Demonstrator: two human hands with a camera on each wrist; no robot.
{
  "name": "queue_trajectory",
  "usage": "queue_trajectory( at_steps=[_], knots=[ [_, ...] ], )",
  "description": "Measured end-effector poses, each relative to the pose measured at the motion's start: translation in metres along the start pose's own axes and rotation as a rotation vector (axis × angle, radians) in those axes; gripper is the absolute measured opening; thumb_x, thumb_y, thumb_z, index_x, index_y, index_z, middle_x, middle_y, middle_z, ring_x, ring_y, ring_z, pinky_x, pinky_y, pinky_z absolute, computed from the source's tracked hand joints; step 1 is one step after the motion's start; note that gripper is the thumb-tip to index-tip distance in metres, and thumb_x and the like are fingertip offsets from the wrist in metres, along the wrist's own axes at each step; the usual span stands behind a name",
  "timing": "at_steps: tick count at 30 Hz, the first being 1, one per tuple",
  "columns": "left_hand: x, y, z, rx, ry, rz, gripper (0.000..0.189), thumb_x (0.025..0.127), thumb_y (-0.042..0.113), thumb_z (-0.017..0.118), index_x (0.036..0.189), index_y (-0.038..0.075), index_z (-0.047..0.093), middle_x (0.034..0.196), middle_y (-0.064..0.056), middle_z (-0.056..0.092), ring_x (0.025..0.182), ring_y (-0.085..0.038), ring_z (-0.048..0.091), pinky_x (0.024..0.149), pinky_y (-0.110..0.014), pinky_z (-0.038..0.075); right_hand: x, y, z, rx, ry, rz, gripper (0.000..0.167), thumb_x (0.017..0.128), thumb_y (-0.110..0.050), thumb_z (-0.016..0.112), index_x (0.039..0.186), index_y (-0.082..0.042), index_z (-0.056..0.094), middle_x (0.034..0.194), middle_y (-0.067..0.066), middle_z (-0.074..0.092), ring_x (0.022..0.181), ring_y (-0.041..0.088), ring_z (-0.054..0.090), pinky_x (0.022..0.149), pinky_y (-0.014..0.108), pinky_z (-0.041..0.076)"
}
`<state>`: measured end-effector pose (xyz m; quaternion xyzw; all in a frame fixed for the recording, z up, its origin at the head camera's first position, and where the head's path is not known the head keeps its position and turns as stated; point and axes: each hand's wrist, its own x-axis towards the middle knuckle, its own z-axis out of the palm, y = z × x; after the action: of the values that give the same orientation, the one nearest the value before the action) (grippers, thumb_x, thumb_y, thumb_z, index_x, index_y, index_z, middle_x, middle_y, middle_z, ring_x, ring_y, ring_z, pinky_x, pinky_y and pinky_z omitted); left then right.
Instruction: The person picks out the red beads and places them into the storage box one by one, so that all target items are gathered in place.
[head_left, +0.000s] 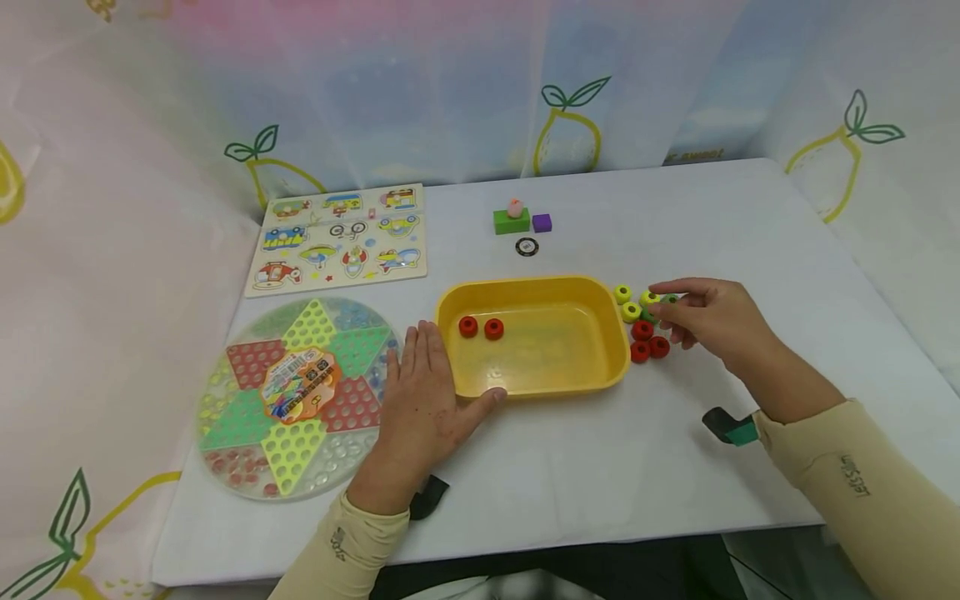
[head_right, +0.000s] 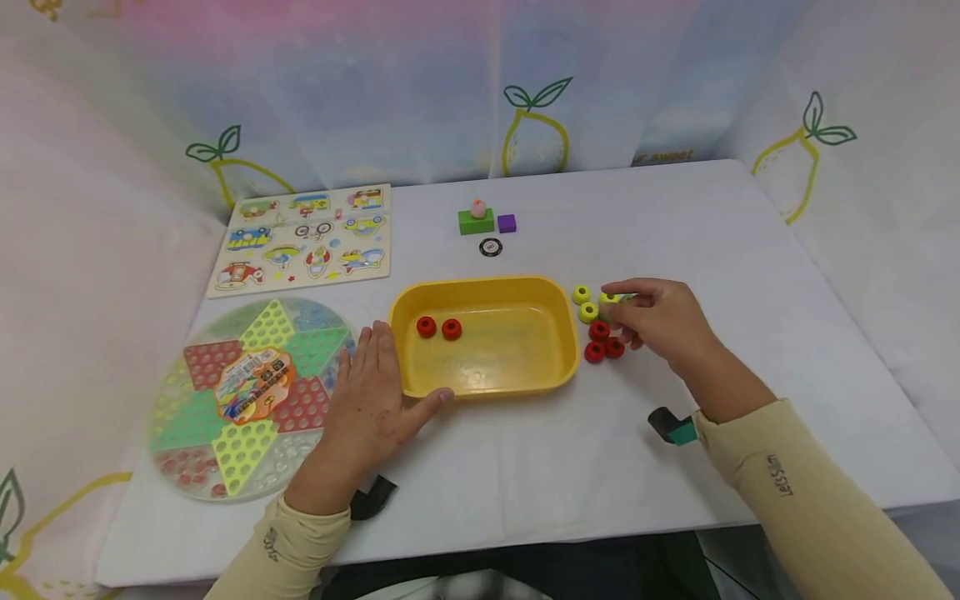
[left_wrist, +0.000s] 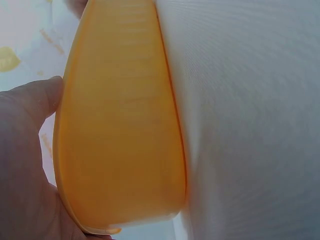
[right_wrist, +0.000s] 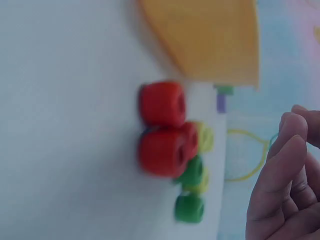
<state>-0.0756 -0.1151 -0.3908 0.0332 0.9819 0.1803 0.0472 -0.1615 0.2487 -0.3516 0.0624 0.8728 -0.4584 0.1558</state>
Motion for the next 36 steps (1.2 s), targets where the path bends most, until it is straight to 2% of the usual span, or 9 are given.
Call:
queue_trajectory(
  at_steps=[6,12,25,31,36],
  knots=[
    [0.0,0.0,-0.001,-0.01,0.0,0.002,0.126,0.088,0.084,0.052,0.167,-0.002,0.002,0.176,-0.021,0.006,0.164,-0.037,0.005,0.131,-0.06,0.002,-0.005,0.028,-0.009,-0.083,-0.032,0.045,0.05,0.101,-0.036,0.07,0.142,-0.008,0.062,0.084,-0.001,0.071,0.071,0.017,0.063,0.067,0.026,0.058],
    [-0.001,-0.001,0.0,-0.028,0.001,-0.003,0.126,0.088,0.082,0.054,0.167,-0.001,0.003,0.176,-0.021,0.006,0.164,-0.036,0.005,0.131,-0.059,0.001,-0.004,0.045,-0.006,-0.147,-0.07,0.042,0.052,0.098,-0.032,0.073,0.143,-0.007,0.062,0.08,0.0,0.07,0.07,0.019,0.061,0.064,0.028,0.054],
    [0.0,-0.001,0.001,-0.011,0.011,0.009,0.124,0.089,0.083,0.052,0.167,-0.002,0.005,0.175,-0.022,0.009,0.164,-0.036,0.007,0.132,-0.058,0.002,0.001,0.048,0.002,-0.208,-0.119,0.025,0.051,0.095,-0.027,0.074,0.14,-0.006,0.064,0.072,0.0,0.063,0.063,0.017,0.056,0.056,0.028,0.045],
    [0.0,-0.001,0.001,-0.003,0.015,0.009,0.124,0.089,0.083,0.052,0.167,-0.002,0.005,0.175,-0.022,0.01,0.164,-0.037,0.008,0.132,-0.058,0.003,0.003,0.048,0.004,-0.243,-0.15,0.026,0.051,0.094,-0.029,0.075,0.138,-0.006,0.065,0.074,0.0,0.064,0.064,0.017,0.056,0.058,0.028,0.045],
    [0.0,-0.001,0.001,0.003,0.012,0.008,0.124,0.089,0.084,0.05,0.167,-0.002,0.005,0.175,-0.022,0.01,0.164,-0.036,0.008,0.132,-0.058,0.003,0.003,0.045,0.003,-0.238,-0.143,0.025,0.049,0.095,-0.029,0.075,0.137,-0.006,0.066,0.077,0.0,0.066,0.066,0.018,0.058,0.059,0.028,0.048]
  ],
)
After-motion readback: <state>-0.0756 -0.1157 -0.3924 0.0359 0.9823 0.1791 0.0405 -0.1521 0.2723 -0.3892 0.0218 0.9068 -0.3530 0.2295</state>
